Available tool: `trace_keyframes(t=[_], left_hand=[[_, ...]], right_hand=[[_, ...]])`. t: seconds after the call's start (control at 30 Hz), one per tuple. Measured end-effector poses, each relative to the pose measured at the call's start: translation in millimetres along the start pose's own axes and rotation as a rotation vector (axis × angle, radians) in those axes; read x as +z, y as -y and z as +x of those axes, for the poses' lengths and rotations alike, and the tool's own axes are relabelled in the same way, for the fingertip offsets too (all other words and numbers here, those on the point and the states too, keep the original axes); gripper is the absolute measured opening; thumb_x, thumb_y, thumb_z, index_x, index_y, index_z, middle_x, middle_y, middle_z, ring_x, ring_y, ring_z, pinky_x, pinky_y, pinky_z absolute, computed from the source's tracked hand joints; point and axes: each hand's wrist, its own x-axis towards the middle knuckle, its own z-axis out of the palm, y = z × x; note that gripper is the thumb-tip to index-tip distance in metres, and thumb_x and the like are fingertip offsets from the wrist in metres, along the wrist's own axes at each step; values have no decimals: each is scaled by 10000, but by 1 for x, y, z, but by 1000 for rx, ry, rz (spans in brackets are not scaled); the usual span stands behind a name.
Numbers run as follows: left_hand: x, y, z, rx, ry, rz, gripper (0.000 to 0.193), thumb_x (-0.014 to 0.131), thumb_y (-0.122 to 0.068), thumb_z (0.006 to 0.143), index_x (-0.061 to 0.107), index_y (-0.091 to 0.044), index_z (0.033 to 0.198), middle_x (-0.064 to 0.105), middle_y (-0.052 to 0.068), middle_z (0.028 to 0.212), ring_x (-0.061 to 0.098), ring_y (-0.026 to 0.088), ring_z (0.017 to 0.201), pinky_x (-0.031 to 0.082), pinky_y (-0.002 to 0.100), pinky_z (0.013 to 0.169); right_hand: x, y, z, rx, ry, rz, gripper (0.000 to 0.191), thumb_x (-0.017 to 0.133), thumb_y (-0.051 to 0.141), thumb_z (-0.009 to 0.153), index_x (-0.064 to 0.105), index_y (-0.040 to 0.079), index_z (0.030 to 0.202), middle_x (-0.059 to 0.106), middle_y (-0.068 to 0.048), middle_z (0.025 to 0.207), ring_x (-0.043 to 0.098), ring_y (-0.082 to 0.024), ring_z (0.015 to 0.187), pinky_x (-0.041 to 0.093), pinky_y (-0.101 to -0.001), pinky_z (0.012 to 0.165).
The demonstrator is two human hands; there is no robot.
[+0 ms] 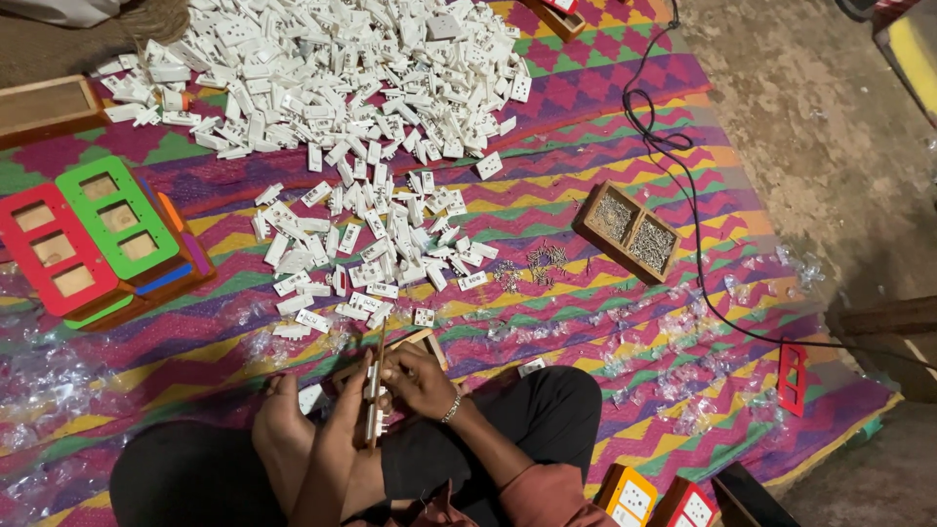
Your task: The person sits cross-legged on a floor mat and assembles white plastic switch plate components, fitting small white parts into an orange plastic jig and pressing them together by hand. They pick parts one at a time from a pile on the mat and place finished assemblies aside.
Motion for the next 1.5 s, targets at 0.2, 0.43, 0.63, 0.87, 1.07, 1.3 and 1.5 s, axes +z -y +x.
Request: trace_keyframes(t=[0.2, 0.43, 0.63, 0.87, 1.07, 1.3, 1.5], left_hand=[[1, 2, 4, -9, -22, -17, 416, 625, -520, 928, 686, -120, 1022, 646, 3, 753, 584, 132, 507, 485, 298, 450], [0, -1, 4, -19, -50, -27, 378, 611, -499, 927, 698, -136, 982, 643, -4, 729, 565, 125, 448, 467, 291, 398], [1, -2, 4, -19, -45, -45, 378, 608, -511, 935, 695, -143, 941, 626, -11, 681, 549, 120, 406, 453, 280, 362], [5, -4, -4, -62, -42, 1, 494, 581, -576, 949, 661, -92, 886, 582, 11, 584, 553, 130, 423, 467, 299, 394], [2, -1, -2, -21, 28, -14, 464, 555, -522, 996, 664, -75, 933, 564, 21, 637, 538, 134, 437, 461, 324, 425], [-3, -1, 5, -30, -10, 72, 413, 540, -469, 1003, 685, -83, 983, 589, 29, 673, 561, 135, 453, 441, 297, 404], [4, -3, 4, -70, -3, -14, 402, 562, -505, 984, 670, -118, 958, 593, 11, 622, 566, 134, 430, 435, 298, 378]], right_hand=[[-2, 18, 4, -138, -72, -247, 149, 687, 46, 969, 653, 15, 1111, 586, -130, 949, 604, -284, 870, 491, -386, 761], [1, 23, 8, -266, -120, -300, 160, 711, 32, 960, 650, 27, 1108, 621, -125, 982, 613, -304, 883, 504, -391, 781], [0, 22, 10, -251, -179, -225, 190, 769, 29, 914, 711, 8, 1095, 637, -113, 924, 614, -243, 821, 504, -345, 716], [-4, 21, 7, -240, -154, -219, 215, 786, 31, 900, 721, -12, 1100, 613, -105, 872, 609, -225, 779, 496, -334, 672], [-5, 23, 8, -257, -105, -283, 178, 746, 40, 936, 695, 19, 1105, 611, -110, 925, 605, -257, 840, 505, -367, 731], [-3, 24, 6, -285, -85, -333, 185, 713, 41, 972, 641, 31, 1143, 600, -121, 962, 598, -292, 874, 502, -393, 773], [0, 21, 7, -235, -84, -385, 187, 734, 41, 958, 665, 19, 1130, 572, -132, 908, 590, -302, 848, 495, -402, 762]])
